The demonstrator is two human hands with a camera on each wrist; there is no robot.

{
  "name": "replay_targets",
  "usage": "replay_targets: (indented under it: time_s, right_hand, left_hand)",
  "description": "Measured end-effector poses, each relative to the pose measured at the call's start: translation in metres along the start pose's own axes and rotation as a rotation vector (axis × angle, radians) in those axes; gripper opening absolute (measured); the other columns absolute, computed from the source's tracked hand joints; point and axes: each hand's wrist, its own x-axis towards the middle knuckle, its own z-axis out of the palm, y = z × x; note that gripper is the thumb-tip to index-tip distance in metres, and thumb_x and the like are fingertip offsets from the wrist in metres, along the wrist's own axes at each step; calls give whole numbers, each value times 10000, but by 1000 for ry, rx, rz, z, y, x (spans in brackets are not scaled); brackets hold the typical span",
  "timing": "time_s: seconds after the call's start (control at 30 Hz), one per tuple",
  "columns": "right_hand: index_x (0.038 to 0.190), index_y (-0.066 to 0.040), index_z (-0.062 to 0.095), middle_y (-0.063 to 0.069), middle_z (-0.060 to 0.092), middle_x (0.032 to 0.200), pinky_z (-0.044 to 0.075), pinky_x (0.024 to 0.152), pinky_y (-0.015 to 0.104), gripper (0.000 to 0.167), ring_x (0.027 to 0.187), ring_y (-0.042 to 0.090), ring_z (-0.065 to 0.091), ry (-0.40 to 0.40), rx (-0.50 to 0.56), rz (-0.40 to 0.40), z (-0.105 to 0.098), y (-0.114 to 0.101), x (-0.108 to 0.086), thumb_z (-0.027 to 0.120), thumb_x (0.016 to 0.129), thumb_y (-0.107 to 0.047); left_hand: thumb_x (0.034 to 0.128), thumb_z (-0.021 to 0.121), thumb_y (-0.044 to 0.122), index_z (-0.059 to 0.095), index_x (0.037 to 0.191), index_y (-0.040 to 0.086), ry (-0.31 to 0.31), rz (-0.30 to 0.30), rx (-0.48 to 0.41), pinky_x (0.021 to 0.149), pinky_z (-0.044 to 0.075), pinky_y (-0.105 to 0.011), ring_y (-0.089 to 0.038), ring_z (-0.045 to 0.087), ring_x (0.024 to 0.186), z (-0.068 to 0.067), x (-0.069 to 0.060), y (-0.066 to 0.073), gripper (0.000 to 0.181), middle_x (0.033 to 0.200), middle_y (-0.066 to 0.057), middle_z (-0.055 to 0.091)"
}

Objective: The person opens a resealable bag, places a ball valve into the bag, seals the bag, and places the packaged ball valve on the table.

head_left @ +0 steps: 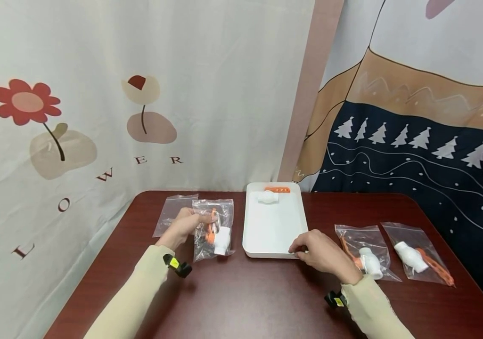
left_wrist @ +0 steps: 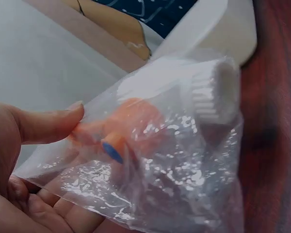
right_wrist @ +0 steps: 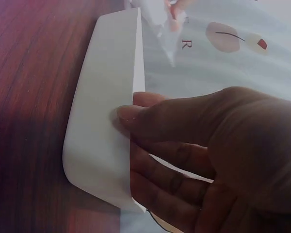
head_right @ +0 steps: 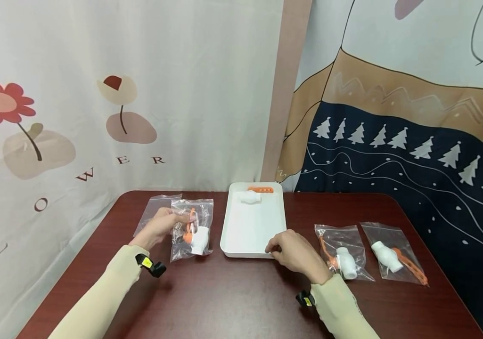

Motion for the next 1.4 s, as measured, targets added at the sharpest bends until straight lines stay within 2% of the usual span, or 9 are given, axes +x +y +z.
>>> replay_targets:
  time_s: [0.07,0.2,0.4,0.67,0.87,0.97,1.1,1.27,1.4]
  right_hand:
    - [916,-157,814,-104,755,862,536,714,238,163,826,44,673,9,-18,11,1,0,0,770,846,-16]
    - [903,-169,815,-90,755,841,530,707,239,147,816,43,669,19,-35,25,2,-1,0,769,861,-36]
    - [901,-183,815,-88,755,842,532,720,244,137,826,50,672,11,-46,45,2,-1,0,771,868,-58]
    - [896,-186,815,-121,752,857,536,729,253,170,831,54,671,9,-37,64,1,0,0,765,857,-29]
    - [891,-184,815,-138,745,851,530,716,243,163,810,39,657,7,-27,63,2,0,1,774,851,-31]
    - [890,-186,815,-133,745,842,527,710,242,164,800,36,653,10,-26,58,1,1,1,778,849,-32]
    - [887,-199,813,-136,743,846,530,714,244,169,799,32,651,12,-30,62,0,2,2,783,849,-36]
    - [887,-197,814,-143,739,847,527,713,247,167,799,35,647,9,-30,65,2,2,2,783,849,-37]
    - [885,-194,817,-133,744,854,526,718,256,161,800,41,641,4,-18,77,2,2,2,790,847,-41]
  left_hand:
    - [866,800,180,770,842,34,-58,-31,-44,666,596,-276,-61,598,593,1,2,-5,150,700,62,691]
    - [877,769,106,754,952,-15,-132,-66,-79,655,632,-321,-129,701,677,6,6,-13,143,799,-5,737]
    - [900,751,131,741,935,29,-175,-142,-71,669,625,-314,-122,687,677,13,10,-17,109,767,-8,727]
    - [930,739,193,764,1040,14,-212,-157,-2,700,608,-328,-136,693,759,18,12,-17,212,875,-37,762]
    - [903,735,156,780,1033,-7,-156,-111,78,675,611,-320,-120,670,720,20,6,-14,213,897,-30,736]
    - [895,748,165,777,923,4,-109,-83,120,615,582,-294,-109,639,662,20,2,-10,167,794,-10,721]
    - [884,795,196,698,814,15,-40,-96,188,565,554,-280,-132,650,622,19,-2,-4,217,722,-52,725]
    - [842,833,223,645,1058,-49,91,-79,367,630,602,-308,-191,710,703,15,-6,-1,395,938,-161,738]
    - [846,817,263,616,1245,-66,212,23,508,781,597,-421,-280,707,876,9,-5,0,555,1090,-223,706]
